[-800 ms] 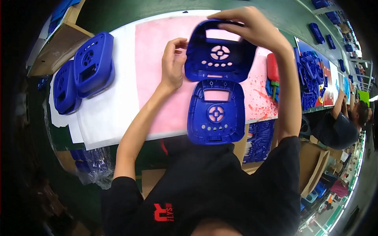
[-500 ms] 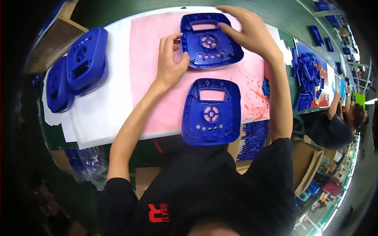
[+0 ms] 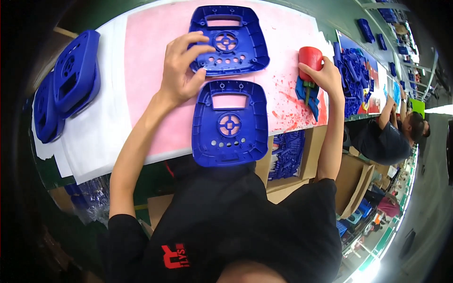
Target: Applying glue and assembling blue plastic housing components on an assembly line.
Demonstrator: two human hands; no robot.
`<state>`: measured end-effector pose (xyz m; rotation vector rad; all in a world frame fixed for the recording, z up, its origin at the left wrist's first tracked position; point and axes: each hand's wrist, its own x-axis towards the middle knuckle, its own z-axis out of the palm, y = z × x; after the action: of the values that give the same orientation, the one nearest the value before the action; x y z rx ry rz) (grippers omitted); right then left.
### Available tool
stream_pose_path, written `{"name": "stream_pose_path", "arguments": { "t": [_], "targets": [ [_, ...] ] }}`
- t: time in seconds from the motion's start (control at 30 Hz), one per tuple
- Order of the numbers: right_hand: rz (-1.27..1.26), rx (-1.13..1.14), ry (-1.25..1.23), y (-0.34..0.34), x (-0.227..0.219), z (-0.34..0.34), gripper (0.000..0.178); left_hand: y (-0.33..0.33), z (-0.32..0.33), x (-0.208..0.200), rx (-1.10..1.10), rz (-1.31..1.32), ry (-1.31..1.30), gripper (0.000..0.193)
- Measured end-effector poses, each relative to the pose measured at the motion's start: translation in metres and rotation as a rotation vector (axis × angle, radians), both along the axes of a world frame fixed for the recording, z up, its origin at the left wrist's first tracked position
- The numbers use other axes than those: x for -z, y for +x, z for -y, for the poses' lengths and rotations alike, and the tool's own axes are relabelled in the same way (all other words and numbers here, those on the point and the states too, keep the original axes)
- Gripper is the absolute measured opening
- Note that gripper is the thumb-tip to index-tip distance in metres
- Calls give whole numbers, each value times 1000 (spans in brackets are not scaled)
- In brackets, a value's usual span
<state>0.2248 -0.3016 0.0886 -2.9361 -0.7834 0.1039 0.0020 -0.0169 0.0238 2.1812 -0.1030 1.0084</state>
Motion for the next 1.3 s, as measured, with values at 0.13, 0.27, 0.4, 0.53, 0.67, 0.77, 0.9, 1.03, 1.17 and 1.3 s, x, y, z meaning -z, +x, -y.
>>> {"name": "stream_pose_path", "arguments": {
  "t": [0.13,0.27,0.4,0.53,0.67,0.77,0.9,1.03,1.17,1.3],
  "targets": [
    [-329,110,207,20,5,10,72,-3,3,-10,118,-73,157,24],
    [-676,251,572,33,-13,33,55,-1,5,-10,205,-124,186,21],
    [-763,319,1065,34,-27,48,43,-4,5,-9,197,-201,184,25],
    [-1144,107,1594,-6,-49,37,74,-7,4,-6,182,-207,194,24],
    [-1199,-10,1720,-78,-17,16,97,-11,6,1,172,-186,188,23],
    [-1266,31,1673,-136,-6,-8,99,-9,7,0,175,-185,171,21],
    [-1043,119,1793,-171,-5,-37,86,-9,6,1,159,-177,186,18],
    [-753,140,1732,-177,1,-51,81,-10,8,6,116,-170,179,18],
    [-701,152,1875,-179,17,-50,67,-10,8,6,141,-171,135,19],
    [-703,202,1853,-177,27,-53,59,-11,7,6,127,-174,142,18]
  ]
}}
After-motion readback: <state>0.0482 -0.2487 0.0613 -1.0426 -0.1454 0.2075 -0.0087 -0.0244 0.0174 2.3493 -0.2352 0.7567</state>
